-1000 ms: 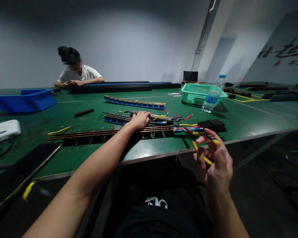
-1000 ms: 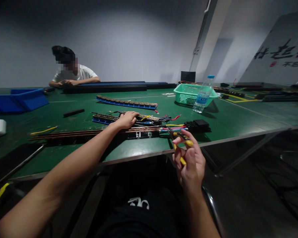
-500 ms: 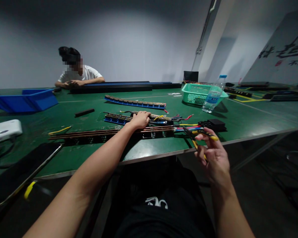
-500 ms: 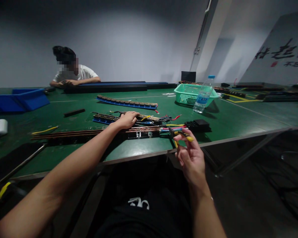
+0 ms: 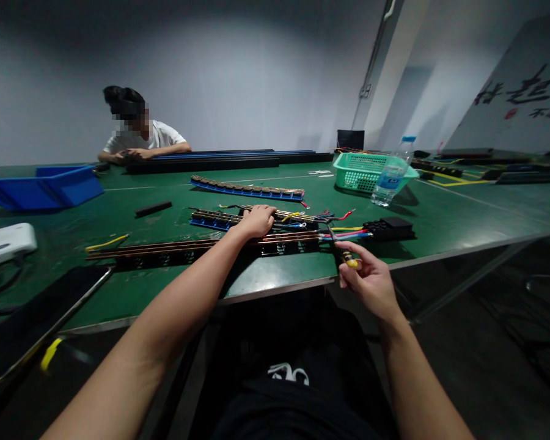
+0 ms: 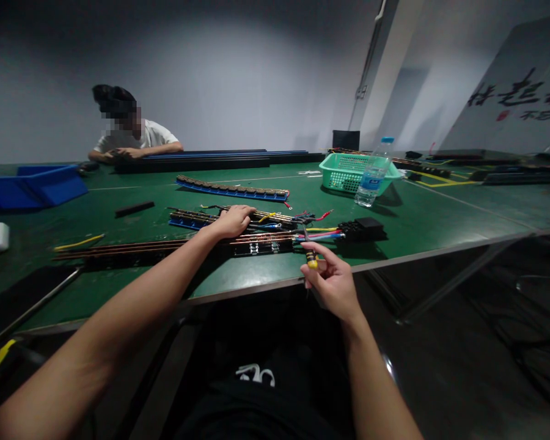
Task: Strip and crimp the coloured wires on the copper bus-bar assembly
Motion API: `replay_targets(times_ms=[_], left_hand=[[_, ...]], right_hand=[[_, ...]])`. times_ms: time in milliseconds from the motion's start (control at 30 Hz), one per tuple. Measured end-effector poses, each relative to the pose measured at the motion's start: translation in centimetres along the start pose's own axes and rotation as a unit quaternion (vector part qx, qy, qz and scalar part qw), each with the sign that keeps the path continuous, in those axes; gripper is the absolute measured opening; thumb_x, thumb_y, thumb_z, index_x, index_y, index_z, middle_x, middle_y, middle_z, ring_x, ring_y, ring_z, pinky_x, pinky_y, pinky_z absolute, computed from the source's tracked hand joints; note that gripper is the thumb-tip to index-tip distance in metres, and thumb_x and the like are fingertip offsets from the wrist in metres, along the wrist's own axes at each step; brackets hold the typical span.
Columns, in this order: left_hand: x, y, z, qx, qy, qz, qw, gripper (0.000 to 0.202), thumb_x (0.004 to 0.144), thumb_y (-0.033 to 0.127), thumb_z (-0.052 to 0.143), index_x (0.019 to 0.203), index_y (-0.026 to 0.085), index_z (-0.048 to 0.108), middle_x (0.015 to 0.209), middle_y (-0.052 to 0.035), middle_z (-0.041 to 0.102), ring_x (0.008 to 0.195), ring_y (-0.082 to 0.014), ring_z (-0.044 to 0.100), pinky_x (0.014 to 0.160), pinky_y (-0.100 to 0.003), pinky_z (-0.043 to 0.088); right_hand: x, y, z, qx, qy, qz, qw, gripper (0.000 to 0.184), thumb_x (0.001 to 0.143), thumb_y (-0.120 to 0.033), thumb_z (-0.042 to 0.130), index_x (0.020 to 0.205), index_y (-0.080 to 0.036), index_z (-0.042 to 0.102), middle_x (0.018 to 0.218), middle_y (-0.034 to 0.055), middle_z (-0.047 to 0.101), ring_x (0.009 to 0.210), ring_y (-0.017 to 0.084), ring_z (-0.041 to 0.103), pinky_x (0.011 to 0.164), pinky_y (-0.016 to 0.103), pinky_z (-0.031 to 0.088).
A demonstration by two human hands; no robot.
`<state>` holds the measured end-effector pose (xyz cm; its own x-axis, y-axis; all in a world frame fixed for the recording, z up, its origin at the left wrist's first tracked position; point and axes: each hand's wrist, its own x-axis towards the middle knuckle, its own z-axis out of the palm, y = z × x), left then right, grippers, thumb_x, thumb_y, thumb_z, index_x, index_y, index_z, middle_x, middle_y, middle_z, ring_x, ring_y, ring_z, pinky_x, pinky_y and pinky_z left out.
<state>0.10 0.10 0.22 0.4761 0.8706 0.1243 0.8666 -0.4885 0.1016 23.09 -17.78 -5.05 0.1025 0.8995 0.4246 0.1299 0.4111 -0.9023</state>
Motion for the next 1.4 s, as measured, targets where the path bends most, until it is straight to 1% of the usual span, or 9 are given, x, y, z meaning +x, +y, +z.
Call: replay_targets(times_ms=[200, 500, 633, 767, 867, 967, 1100, 1267, 1400], left_hand=[[0.0, 0.0, 0.1, 0.006, 0.002, -0.002, 1.0, 0.047, 0.1, 0.025, 0.032, 0.144, 0.023, 0.05, 0.153, -0.0103, 0.048, 0.139, -0.0297, 0.042, 0.108, -0.059, 0.039], [0.4, -0.3, 0.6, 0.005, 0.012, 0.005, 1.0, 0.045, 0.1, 0.026, 0.032, 0.141, 0.023, 0.053, 0.151, -0.0109, 0.05, 0.138, -0.03, 0.044, 0.107, -0.06, 0.041], [0.6, -0.6, 0.8, 0.001, 0.015, 0.004, 1.0, 0.045, 0.1, 0.027, 0.033, 0.14, 0.026, 0.054, 0.151, -0.0089, 0.05, 0.137, -0.0293, 0.044, 0.108, -0.058, 0.04], [0.5, -0.6, 0.6, -0.002, 0.011, 0.005, 1.0, 0.045, 0.1, 0.027, 0.033, 0.141, 0.026, 0.053, 0.152, -0.0092, 0.05, 0.137, -0.0306, 0.044, 0.107, -0.06, 0.04], [0.3, -0.4, 0.4, -0.001, 0.009, 0.006, 1.0, 0.047, 0.1, 0.026, 0.032, 0.142, 0.025, 0.052, 0.152, -0.0099, 0.049, 0.137, -0.0308, 0.043, 0.107, -0.061, 0.039], [0.1, -0.2, 0.2, 0.003, 0.003, 0.001, 1.0, 0.047, 0.1, 0.026, 0.032, 0.143, 0.025, 0.051, 0.153, -0.0095, 0.048, 0.139, -0.0298, 0.042, 0.109, -0.06, 0.038], [0.0, -0.1, 0.1, 0.005, 0.004, 0.0, 1.0, 0.047, 0.1, 0.026, 0.032, 0.143, 0.025, 0.051, 0.152, -0.0093, 0.049, 0.138, -0.03, 0.042, 0.108, -0.059, 0.039], [0.1, -0.1, 0.1, 0.003, 0.002, 0.0, 1.0, 0.047, 0.1, 0.026, 0.032, 0.143, 0.025, 0.051, 0.151, -0.0097, 0.049, 0.138, -0.0302, 0.043, 0.108, -0.059, 0.039], [0.2, -0.1, 0.1, -0.002, 0.002, 0.001, 1.0, 0.047, 0.1, 0.026, 0.032, 0.142, 0.025, 0.051, 0.152, -0.0097, 0.049, 0.139, -0.0293, 0.042, 0.109, -0.059, 0.038]], right_hand=[[0.4, -0.5, -0.1, -0.151, -0.029, -0.027, 0.988, 0.042, 0.083, -0.041, 0.068, 0.111, -0.011, 0.073, 0.052, -0.0089, 0.024, 0.047, 0.006, 0.02, 0.045, 0.021, 0.02], [1.3, -0.5, -1.5, -0.369, -0.124, -0.106, 0.915, 0.042, 0.091, -0.039, 0.054, 0.122, -0.018, 0.074, 0.058, -0.0016, 0.051, 0.047, 0.008, 0.032, 0.05, 0.02, 0.033], [1.2, -0.9, -1.6, -0.412, -0.136, -0.107, 0.894, 0.042, 0.093, -0.035, 0.05, 0.126, -0.021, 0.071, 0.055, -0.0031, 0.05, 0.044, 0.009, 0.033, 0.048, 0.02, 0.031], [0.7, -0.9, -0.6, -0.376, -0.121, -0.116, 0.912, 0.034, 0.091, -0.036, 0.057, 0.119, -0.019, 0.067, 0.057, -0.0049, 0.049, 0.047, 0.01, 0.041, 0.05, 0.021, 0.034], [0.2, -0.8, 0.5, -0.356, -0.058, -0.13, 0.924, 0.032, 0.088, -0.045, 0.065, 0.109, -0.02, 0.063, 0.08, 0.0018, 0.063, 0.062, 0.013, 0.054, 0.06, 0.024, 0.044], [-0.2, -0.8, 1.4, -0.332, -0.003, -0.145, 0.932, 0.031, 0.089, -0.046, 0.064, 0.108, -0.022, 0.063, 0.093, 0.0047, 0.065, 0.071, 0.015, 0.058, 0.067, 0.027, 0.046], [-0.2, -1.2, 1.7, -0.266, 0.034, -0.121, 0.956, 0.029, 0.091, -0.047, 0.06, 0.106, -0.022, 0.064, 0.083, 0.001, 0.059, 0.064, 0.013, 0.052, 0.062, 0.026, 0.043], [0.1, -1.3, 1.7, -0.07, 0.022, 0.014, 0.997, 0.032, 0.092, -0.053, 0.054, 0.106, -0.024, 0.054, 0.057, -0.008, 0.045, 0.044, 0.009, 0.037, 0.042, 0.02, 0.031], [0.4, -1.3, 2.0, 0.122, 0.083, 0.053, 0.988, 0.03, 0.09, -0.055, 0.051, 0.099, -0.026, 0.046, 0.047, -0.0141, 0.028, 0.034, 0.006, 0.017, 0.033, 0.017, 0.016]])
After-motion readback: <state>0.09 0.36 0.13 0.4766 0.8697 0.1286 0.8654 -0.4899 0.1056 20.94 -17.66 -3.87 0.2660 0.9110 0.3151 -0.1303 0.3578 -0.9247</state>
